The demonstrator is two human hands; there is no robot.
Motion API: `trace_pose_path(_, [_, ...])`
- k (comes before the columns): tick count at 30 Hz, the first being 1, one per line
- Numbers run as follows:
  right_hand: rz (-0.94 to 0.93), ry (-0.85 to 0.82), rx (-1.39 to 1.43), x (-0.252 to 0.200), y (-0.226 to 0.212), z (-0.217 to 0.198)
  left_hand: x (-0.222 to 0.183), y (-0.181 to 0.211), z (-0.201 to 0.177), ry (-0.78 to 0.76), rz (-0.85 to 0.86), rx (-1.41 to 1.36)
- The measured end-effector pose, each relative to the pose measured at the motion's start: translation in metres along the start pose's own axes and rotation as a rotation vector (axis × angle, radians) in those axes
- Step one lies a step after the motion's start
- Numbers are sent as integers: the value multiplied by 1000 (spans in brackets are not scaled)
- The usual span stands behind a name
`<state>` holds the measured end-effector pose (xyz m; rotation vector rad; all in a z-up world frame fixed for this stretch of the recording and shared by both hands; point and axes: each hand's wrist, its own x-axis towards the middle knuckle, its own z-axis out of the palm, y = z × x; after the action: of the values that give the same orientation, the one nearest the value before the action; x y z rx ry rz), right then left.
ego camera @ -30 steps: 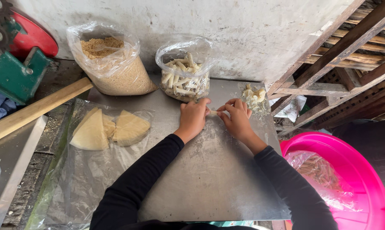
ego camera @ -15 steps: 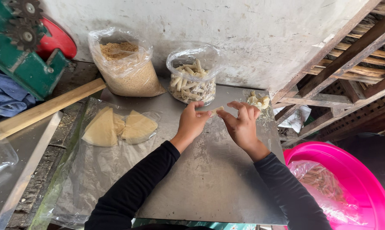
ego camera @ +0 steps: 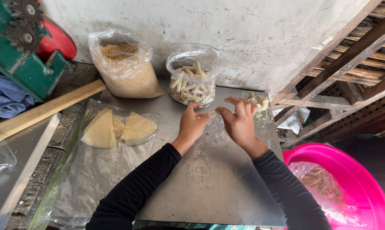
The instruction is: The person places a small amount of filling from a plastic bag onto triangular pastry sheets and then rolls them into cylindrical shapes by hand.
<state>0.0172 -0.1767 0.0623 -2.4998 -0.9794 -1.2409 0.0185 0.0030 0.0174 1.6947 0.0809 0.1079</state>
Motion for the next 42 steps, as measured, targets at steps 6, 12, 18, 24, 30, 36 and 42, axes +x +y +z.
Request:
trace_pose_path(6, [-82,5,-24,-3,2,0,22,-29,2,-37,-117,-264])
trace_pose_path(12, [-250,114,-172,-15,7,4,22,-35,-6,-322,-416,-458])
trace_pose_path(18, [-332,155,-283,-19,11,4,8,-12,-13,-377,-459,-617])
trace_pose_path(24, [-289,185,-275,-25,13,1,6,11,-23,-334,-333,-549])
trace_pose_path(30, [-174,105,-160,-34,8,-10,49,69,-40,16,97,-101])
trace_pose_path(36, [-137,90,-99,-33,-6,-18,87,119,-61,387,671,560])
trace_pose_path(42, [-104,78,-47,-37,-16,-15,-19,107,-106,134,880,579])
